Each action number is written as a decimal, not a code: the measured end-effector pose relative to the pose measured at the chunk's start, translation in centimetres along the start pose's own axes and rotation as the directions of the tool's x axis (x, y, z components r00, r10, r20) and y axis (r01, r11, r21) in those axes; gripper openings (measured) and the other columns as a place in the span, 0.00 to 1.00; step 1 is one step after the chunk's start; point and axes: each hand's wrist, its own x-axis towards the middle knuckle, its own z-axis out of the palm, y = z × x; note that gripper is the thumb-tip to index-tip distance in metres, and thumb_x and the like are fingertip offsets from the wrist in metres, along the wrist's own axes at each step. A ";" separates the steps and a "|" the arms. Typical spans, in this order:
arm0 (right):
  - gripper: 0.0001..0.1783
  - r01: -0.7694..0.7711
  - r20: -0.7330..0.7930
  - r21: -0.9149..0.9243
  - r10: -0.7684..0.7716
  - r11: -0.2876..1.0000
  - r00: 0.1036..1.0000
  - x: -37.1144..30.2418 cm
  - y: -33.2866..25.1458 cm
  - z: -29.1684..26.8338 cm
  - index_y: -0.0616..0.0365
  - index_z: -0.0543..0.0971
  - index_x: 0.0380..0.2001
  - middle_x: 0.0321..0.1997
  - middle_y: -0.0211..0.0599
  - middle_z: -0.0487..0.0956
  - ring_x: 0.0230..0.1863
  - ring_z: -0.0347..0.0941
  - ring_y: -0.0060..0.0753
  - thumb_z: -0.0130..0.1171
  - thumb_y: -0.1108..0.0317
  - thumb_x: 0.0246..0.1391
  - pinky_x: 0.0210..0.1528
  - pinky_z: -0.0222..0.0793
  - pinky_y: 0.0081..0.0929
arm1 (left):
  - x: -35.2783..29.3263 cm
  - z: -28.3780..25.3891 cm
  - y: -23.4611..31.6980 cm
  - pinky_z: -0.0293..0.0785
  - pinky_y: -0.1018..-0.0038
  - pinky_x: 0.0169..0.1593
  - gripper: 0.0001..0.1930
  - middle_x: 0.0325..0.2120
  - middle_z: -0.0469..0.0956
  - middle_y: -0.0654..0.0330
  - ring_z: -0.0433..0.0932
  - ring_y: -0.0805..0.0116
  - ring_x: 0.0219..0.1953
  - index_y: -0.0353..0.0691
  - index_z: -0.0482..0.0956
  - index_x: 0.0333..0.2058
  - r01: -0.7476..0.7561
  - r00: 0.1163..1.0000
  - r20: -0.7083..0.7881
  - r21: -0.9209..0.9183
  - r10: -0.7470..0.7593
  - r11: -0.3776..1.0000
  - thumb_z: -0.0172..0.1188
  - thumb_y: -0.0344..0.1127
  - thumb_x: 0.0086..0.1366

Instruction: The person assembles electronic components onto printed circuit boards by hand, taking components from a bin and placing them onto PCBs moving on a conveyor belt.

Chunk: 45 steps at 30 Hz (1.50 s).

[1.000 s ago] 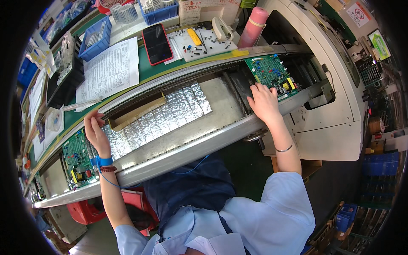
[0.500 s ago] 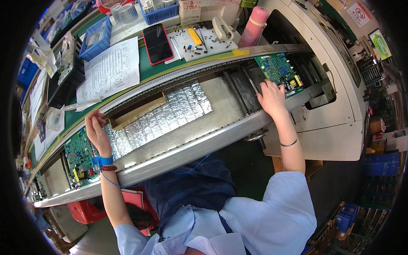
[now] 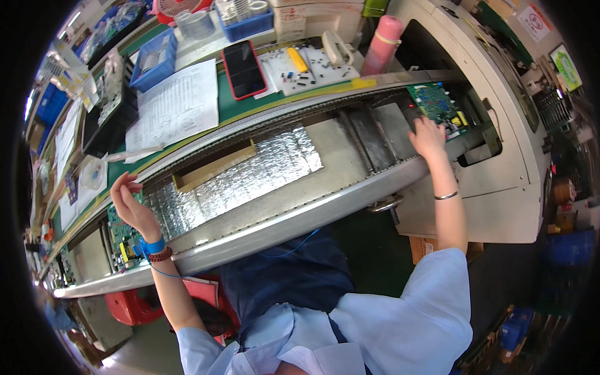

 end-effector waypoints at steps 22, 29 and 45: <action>0.25 -0.159 0.162 -0.125 0.178 0.979 0.971 7.4 9.0 5.2 0.43 0.66 0.59 0.65 0.35 0.63 0.62 0.62 0.46 0.47 0.49 0.60 0.59 0.55 0.56 | -1.4 -22.0 -7.4 0.59 0.66 0.58 0.34 0.31 0.81 0.53 0.74 0.65 0.43 0.37 0.70 0.51 0.579 0.813 -0.239 0.413 -0.531 0.703 0.31 0.62 0.70; 0.19 0.304 -0.391 0.139 -0.230 0.942 0.891 4.3 -1.3 -2.2 0.52 0.72 0.52 0.57 0.35 0.71 0.57 0.68 0.40 0.52 0.62 0.59 0.56 0.60 0.41 | -1.7 -18.7 -5.5 0.59 0.67 0.57 0.35 0.26 0.81 0.55 0.75 0.65 0.43 0.34 0.75 0.47 0.539 0.828 -0.072 0.377 -0.556 0.753 0.31 0.62 0.70; 0.15 0.845 -0.577 0.534 -0.740 -0.022 0.345 -11.5 -30.7 -18.2 0.53 0.73 0.39 0.59 0.37 0.65 0.63 0.57 0.45 0.63 0.71 0.46 0.61 0.50 0.44 | -5.9 -4.8 2.0 0.66 0.67 0.48 0.22 0.28 0.82 0.55 0.76 0.57 0.36 0.37 0.74 0.45 0.286 0.817 0.471 0.168 -0.332 0.943 0.33 0.45 0.74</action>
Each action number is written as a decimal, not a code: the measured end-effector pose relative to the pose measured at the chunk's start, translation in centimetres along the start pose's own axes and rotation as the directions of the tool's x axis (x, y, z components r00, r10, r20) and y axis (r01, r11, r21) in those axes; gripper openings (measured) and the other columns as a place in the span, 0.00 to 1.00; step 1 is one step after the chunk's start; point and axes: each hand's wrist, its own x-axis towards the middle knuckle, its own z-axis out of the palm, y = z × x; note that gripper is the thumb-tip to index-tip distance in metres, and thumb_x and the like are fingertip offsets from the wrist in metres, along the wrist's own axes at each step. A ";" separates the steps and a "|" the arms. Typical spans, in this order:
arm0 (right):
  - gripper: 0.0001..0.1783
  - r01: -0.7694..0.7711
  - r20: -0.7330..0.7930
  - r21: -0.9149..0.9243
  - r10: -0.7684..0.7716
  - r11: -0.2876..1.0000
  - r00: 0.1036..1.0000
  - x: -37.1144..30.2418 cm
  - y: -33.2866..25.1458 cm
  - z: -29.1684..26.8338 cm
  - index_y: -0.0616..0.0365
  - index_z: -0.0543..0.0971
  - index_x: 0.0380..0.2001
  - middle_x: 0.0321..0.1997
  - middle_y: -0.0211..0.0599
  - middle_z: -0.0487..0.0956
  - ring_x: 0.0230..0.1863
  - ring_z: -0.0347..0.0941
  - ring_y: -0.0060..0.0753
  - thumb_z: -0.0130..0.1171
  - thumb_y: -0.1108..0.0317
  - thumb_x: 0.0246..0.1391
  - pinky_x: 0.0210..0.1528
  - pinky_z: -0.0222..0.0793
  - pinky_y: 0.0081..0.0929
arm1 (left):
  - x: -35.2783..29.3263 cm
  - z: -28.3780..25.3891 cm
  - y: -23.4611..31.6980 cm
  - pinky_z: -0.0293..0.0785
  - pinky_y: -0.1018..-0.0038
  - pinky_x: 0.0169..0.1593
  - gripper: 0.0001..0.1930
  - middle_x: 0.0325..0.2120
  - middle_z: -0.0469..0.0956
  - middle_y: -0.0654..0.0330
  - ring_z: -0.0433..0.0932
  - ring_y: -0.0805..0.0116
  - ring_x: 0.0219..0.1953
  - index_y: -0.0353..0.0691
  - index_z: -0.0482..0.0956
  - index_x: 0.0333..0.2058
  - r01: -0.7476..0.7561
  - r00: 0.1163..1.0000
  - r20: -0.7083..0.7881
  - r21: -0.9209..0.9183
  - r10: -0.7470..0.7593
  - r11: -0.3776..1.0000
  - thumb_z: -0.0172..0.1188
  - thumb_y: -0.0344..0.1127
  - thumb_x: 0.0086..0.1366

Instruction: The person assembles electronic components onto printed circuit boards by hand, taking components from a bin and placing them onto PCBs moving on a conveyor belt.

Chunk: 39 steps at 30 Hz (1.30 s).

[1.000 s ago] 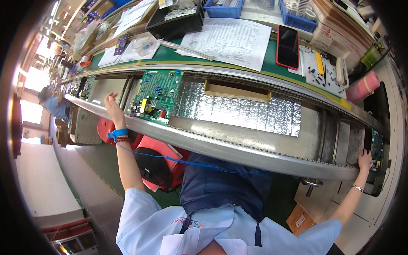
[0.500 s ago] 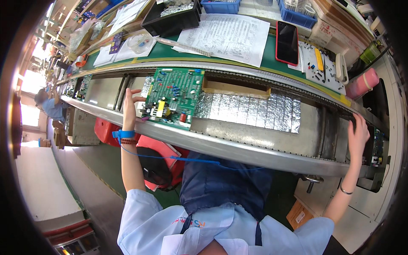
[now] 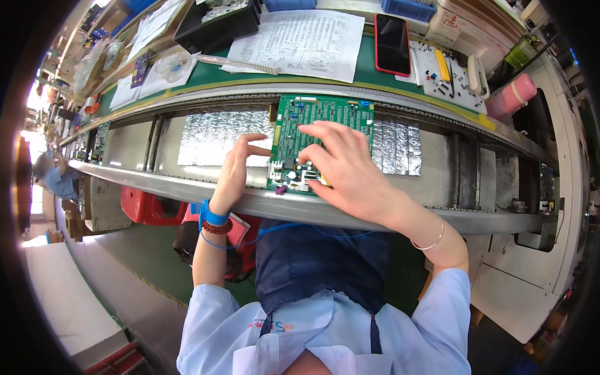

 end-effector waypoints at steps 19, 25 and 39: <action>0.12 0.079 0.018 -0.274 -0.077 0.958 0.997 1.0 0.4 2.9 0.52 0.77 0.32 0.48 0.31 0.71 0.56 0.62 0.37 0.63 0.70 0.39 0.55 0.57 0.41 | -8.5 2.1 2.3 0.61 0.66 0.51 0.11 0.37 0.79 0.58 0.74 0.60 0.43 0.37 0.77 0.36 -0.233 0.924 -0.188 0.412 0.332 0.881 0.54 0.21 0.52; 0.08 0.009 -0.022 -0.165 -0.013 0.986 1.000 0.9 1.5 0.6 0.52 0.75 0.31 0.45 0.31 0.72 0.54 0.64 0.37 0.62 0.68 0.45 0.55 0.54 0.40 | -10.3 4.8 2.4 0.60 0.65 0.53 0.14 0.47 0.79 0.57 0.72 0.60 0.48 0.38 0.78 0.36 -0.359 0.904 -0.048 0.457 0.425 0.814 0.55 0.23 0.47; 0.05 -0.310 -0.294 0.067 0.316 0.948 0.902 -3.8 10.4 -2.0 0.59 0.73 0.30 0.38 0.33 0.74 0.41 0.72 0.34 0.58 0.70 0.52 0.46 0.63 0.27 | -8.9 6.0 2.7 0.60 0.69 0.53 0.14 0.49 0.78 0.58 0.74 0.64 0.47 0.40 0.79 0.37 -0.378 0.893 -0.010 0.529 0.450 0.760 0.58 0.27 0.48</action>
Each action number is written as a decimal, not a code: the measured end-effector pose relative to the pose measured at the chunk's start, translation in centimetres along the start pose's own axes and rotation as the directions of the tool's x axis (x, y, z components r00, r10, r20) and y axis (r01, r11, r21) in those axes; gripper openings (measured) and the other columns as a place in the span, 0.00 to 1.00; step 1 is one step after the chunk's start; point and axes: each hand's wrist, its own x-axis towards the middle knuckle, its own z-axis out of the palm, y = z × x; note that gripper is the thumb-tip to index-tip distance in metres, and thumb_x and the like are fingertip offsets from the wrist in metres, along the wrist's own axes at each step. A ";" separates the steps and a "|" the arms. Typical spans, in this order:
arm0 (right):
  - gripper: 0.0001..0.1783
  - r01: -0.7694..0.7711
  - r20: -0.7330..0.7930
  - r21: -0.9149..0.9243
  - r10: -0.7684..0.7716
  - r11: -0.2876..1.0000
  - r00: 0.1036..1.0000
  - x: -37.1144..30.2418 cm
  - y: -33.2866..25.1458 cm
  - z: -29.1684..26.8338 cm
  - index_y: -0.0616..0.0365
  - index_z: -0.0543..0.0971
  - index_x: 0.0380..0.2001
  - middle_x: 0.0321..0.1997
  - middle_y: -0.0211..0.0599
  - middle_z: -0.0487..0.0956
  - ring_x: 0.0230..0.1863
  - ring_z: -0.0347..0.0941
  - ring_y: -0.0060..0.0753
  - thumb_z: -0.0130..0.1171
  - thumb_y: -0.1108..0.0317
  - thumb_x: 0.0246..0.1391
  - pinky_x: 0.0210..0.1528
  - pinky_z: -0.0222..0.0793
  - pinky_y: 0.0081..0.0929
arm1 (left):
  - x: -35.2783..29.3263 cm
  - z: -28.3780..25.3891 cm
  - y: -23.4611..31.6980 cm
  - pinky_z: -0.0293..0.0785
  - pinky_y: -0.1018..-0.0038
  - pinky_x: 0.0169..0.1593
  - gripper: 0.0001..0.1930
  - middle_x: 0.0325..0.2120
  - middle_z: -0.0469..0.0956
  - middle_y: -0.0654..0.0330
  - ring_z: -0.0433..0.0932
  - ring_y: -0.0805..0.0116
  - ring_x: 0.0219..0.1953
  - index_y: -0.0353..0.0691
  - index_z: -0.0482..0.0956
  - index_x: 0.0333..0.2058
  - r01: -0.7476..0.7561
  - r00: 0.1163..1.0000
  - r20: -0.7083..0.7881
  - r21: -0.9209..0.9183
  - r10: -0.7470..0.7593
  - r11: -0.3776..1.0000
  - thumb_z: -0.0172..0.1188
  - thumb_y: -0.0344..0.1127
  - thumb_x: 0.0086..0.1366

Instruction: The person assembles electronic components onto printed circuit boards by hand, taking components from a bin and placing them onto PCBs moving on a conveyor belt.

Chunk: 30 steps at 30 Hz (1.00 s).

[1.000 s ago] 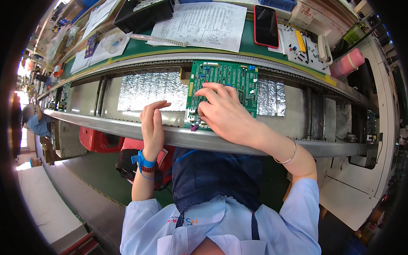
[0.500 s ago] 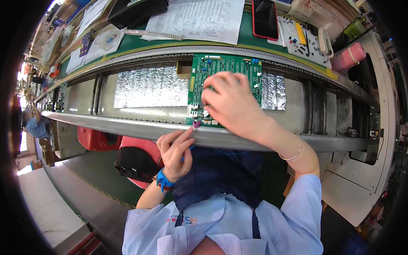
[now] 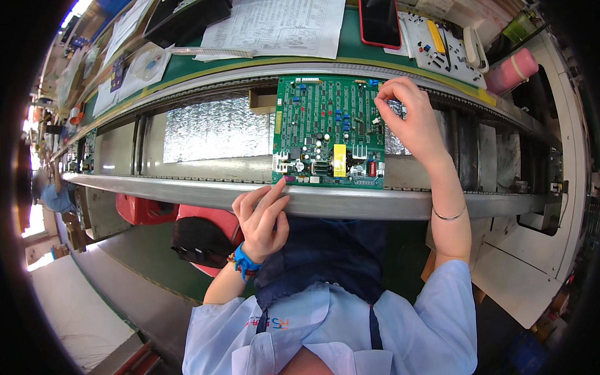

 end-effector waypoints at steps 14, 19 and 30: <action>0.07 -0.325 0.386 0.031 0.289 0.945 0.876 -0.8 0.8 -2.4 0.66 0.75 0.31 0.23 0.33 0.73 0.24 0.66 0.22 0.53 0.72 0.51 0.28 0.62 0.22 | -0.6 1.1 1.6 0.60 0.67 0.51 0.17 0.49 0.77 0.56 0.73 0.62 0.46 0.39 0.78 0.38 -0.046 0.999 0.009 -0.046 0.046 0.998 0.57 0.25 0.45; 0.08 -0.364 0.387 -0.003 0.336 0.932 0.859 -0.8 0.9 -2.9 0.65 0.77 0.29 0.18 0.37 0.73 0.20 0.67 0.25 0.52 0.71 0.49 0.24 0.61 0.25 | 0.1 1.8 2.9 0.56 0.70 0.51 0.20 0.52 0.76 0.60 0.70 0.64 0.48 0.40 0.76 0.43 -0.012 0.995 0.104 -0.015 0.014 1.000 0.59 0.29 0.47; 0.11 -0.466 0.486 -0.086 0.445 0.881 0.752 -1.1 1.4 -3.0 0.67 0.75 0.21 0.19 0.42 0.76 0.21 0.71 0.33 0.49 0.69 0.49 0.26 0.66 0.31 | 0.8 2.2 3.4 0.56 0.69 0.51 0.20 0.51 0.76 0.60 0.70 0.63 0.48 0.39 0.77 0.43 0.000 0.993 0.114 -0.017 0.002 1.000 0.59 0.28 0.47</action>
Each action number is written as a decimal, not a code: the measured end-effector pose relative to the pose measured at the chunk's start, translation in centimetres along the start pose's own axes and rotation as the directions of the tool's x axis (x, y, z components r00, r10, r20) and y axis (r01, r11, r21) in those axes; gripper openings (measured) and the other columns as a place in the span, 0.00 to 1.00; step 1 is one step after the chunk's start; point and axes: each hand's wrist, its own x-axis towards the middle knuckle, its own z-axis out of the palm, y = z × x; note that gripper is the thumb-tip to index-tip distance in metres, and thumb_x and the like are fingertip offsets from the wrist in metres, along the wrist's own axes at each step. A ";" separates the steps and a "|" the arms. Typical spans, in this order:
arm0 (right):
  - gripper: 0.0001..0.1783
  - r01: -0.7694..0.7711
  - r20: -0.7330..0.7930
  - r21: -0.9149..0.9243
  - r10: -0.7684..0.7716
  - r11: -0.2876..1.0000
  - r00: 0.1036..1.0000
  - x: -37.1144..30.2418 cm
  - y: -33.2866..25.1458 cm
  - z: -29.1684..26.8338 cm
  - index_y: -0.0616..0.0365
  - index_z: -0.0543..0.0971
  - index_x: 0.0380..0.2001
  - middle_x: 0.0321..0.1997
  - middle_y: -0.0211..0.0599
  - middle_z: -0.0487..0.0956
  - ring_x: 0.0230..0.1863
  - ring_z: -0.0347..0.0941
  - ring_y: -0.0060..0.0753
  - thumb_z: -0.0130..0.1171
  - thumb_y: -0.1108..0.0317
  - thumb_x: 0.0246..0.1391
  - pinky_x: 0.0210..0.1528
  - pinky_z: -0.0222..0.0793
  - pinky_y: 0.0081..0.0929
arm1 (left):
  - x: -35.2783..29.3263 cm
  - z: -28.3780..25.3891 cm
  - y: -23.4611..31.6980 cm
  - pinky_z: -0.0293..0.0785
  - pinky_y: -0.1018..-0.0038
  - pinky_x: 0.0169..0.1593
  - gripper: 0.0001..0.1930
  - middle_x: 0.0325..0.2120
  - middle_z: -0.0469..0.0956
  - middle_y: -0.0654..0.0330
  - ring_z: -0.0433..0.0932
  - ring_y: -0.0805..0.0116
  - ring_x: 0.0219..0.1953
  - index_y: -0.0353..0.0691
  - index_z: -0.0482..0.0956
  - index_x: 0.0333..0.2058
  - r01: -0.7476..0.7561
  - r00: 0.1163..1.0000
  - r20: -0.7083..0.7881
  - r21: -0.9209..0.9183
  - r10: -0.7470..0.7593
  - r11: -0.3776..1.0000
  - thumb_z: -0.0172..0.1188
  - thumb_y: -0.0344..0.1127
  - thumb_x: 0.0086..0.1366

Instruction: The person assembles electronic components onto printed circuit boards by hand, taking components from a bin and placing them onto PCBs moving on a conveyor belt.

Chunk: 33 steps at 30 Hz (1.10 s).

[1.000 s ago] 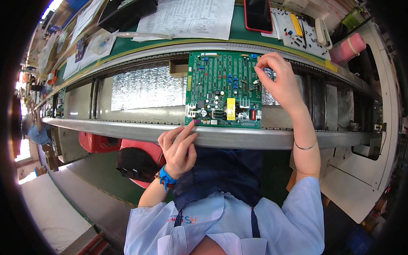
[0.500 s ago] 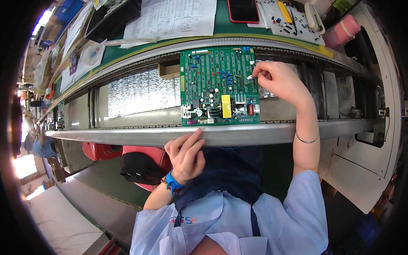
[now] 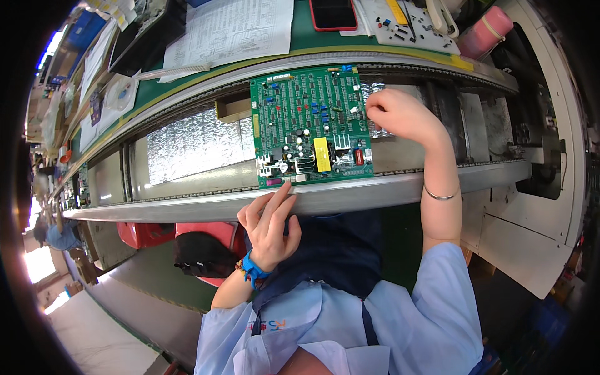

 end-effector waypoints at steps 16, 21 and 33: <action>0.11 0.243 0.071 0.086 -0.249 0.966 0.966 2.0 0.4 4.0 0.64 0.75 0.38 0.23 0.36 0.75 0.27 0.71 0.26 0.49 0.69 0.54 0.31 0.67 0.27 | 0.9 0.6 0.9 0.57 0.69 0.52 0.20 0.51 0.76 0.58 0.71 0.62 0.48 0.39 0.76 0.43 -0.025 1.000 -0.004 -0.042 0.025 0.999 0.59 0.28 0.48; 0.12 0.242 -0.081 0.006 -0.240 0.970 0.967 1.6 -1.4 4.1 0.60 0.74 0.39 0.30 0.38 0.77 0.30 0.73 0.37 0.53 0.68 0.51 0.35 0.69 0.34 | 0.5 0.7 0.7 0.58 0.68 0.50 0.18 0.48 0.77 0.59 0.72 0.63 0.46 0.40 0.77 0.41 -0.056 0.997 -0.048 -0.084 0.052 0.995 0.59 0.27 0.46; 0.08 0.587 -0.316 -0.246 -0.636 0.772 0.704 2.6 -2.0 5.1 0.60 0.78 0.37 0.34 0.37 0.77 0.36 0.74 0.38 0.57 0.72 0.52 0.38 0.71 0.31 | 0.5 0.5 0.2 0.61 0.70 0.47 0.18 0.45 0.79 0.61 0.74 0.67 0.43 0.42 0.79 0.39 -0.113 0.989 -0.106 -0.095 0.103 0.989 0.61 0.26 0.45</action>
